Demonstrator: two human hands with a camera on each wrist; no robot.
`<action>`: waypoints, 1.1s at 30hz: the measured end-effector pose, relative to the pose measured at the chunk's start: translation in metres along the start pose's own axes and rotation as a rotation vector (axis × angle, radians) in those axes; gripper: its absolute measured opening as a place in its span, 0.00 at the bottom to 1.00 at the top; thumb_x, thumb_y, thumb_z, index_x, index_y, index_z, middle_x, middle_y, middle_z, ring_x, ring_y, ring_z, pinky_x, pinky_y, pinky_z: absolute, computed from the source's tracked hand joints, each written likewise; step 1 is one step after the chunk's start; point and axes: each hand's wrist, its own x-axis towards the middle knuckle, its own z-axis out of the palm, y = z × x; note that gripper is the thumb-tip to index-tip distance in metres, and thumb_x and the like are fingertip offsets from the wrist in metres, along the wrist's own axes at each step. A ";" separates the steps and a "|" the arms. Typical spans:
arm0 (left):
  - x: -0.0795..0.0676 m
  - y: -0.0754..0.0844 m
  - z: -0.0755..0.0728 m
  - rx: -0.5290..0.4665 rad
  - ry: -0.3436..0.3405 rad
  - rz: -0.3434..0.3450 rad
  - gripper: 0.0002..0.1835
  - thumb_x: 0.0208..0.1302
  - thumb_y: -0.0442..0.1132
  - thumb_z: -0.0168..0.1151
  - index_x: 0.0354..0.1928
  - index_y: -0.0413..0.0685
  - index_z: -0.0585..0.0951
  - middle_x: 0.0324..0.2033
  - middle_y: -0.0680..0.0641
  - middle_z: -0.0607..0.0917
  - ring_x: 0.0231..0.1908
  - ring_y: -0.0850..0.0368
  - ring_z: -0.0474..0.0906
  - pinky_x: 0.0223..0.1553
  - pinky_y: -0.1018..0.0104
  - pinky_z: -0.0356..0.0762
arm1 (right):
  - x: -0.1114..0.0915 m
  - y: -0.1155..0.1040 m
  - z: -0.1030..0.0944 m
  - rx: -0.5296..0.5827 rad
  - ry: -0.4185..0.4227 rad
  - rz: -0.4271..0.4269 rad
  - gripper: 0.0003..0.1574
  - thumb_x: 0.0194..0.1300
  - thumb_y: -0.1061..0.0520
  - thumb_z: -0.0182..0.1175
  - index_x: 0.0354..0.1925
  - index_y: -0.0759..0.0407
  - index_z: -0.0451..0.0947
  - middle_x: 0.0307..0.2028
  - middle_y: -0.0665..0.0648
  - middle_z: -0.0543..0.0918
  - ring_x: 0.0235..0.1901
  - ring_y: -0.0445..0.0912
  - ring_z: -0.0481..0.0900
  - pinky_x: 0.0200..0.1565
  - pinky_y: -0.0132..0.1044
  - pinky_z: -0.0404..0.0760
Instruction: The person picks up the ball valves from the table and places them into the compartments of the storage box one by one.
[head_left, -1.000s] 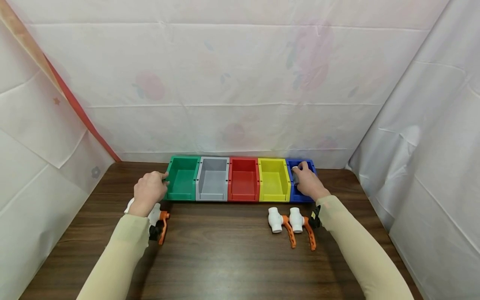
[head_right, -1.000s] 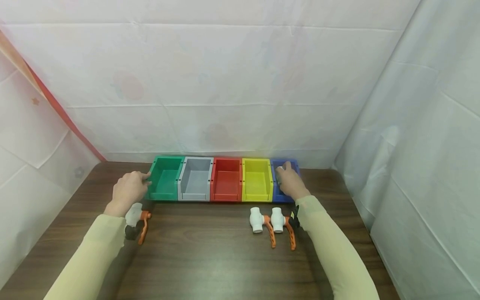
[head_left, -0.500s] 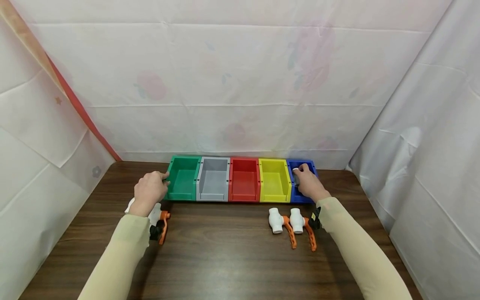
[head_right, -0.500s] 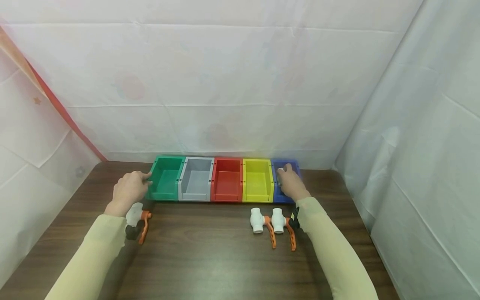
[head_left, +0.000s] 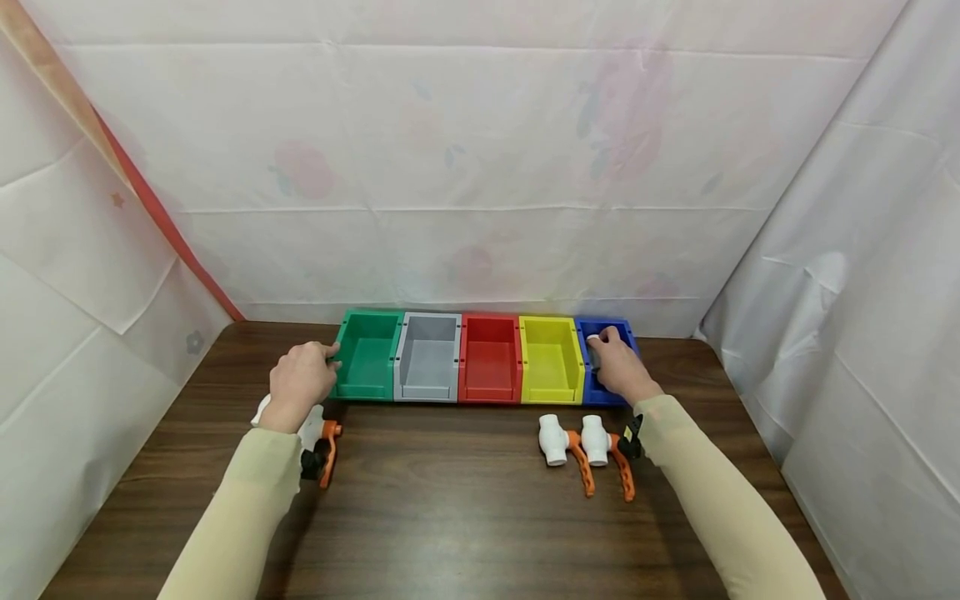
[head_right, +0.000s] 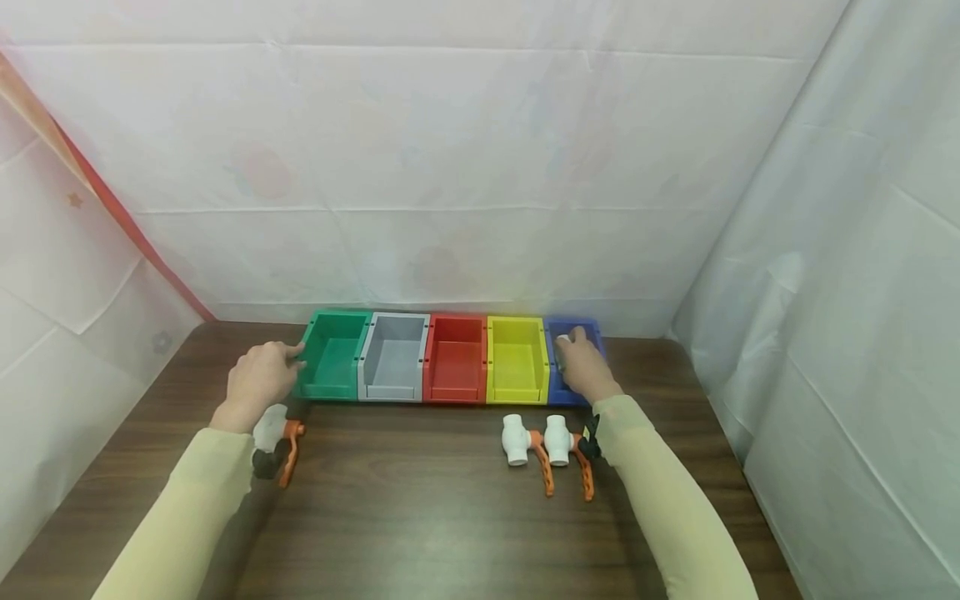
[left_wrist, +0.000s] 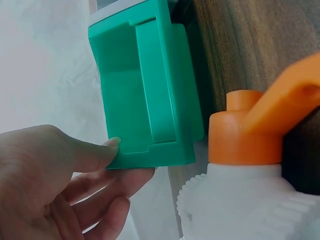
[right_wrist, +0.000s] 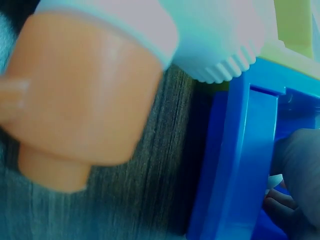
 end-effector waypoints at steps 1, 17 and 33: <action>0.000 0.000 0.000 -0.002 0.001 0.001 0.24 0.71 0.39 0.60 0.67 0.41 0.75 0.58 0.29 0.77 0.16 0.49 0.67 0.15 0.60 0.65 | 0.000 0.000 0.000 0.001 0.001 0.001 0.39 0.62 0.72 0.61 0.71 0.65 0.66 0.62 0.73 0.63 0.45 0.60 0.78 0.46 0.52 0.79; -0.002 0.001 0.000 0.003 -0.010 -0.008 0.24 0.72 0.39 0.59 0.67 0.42 0.74 0.59 0.28 0.77 0.17 0.48 0.67 0.16 0.60 0.65 | -0.005 -0.004 0.000 0.012 0.020 0.014 0.38 0.61 0.72 0.61 0.69 0.65 0.68 0.64 0.73 0.63 0.57 0.64 0.72 0.54 0.57 0.75; -0.003 0.006 -0.004 -0.003 -0.021 -0.020 0.24 0.72 0.38 0.58 0.68 0.41 0.73 0.60 0.29 0.76 0.17 0.48 0.67 0.17 0.60 0.66 | -0.031 -0.002 -0.006 0.153 0.153 -0.034 0.31 0.63 0.71 0.60 0.64 0.62 0.73 0.63 0.71 0.64 0.50 0.64 0.76 0.50 0.58 0.78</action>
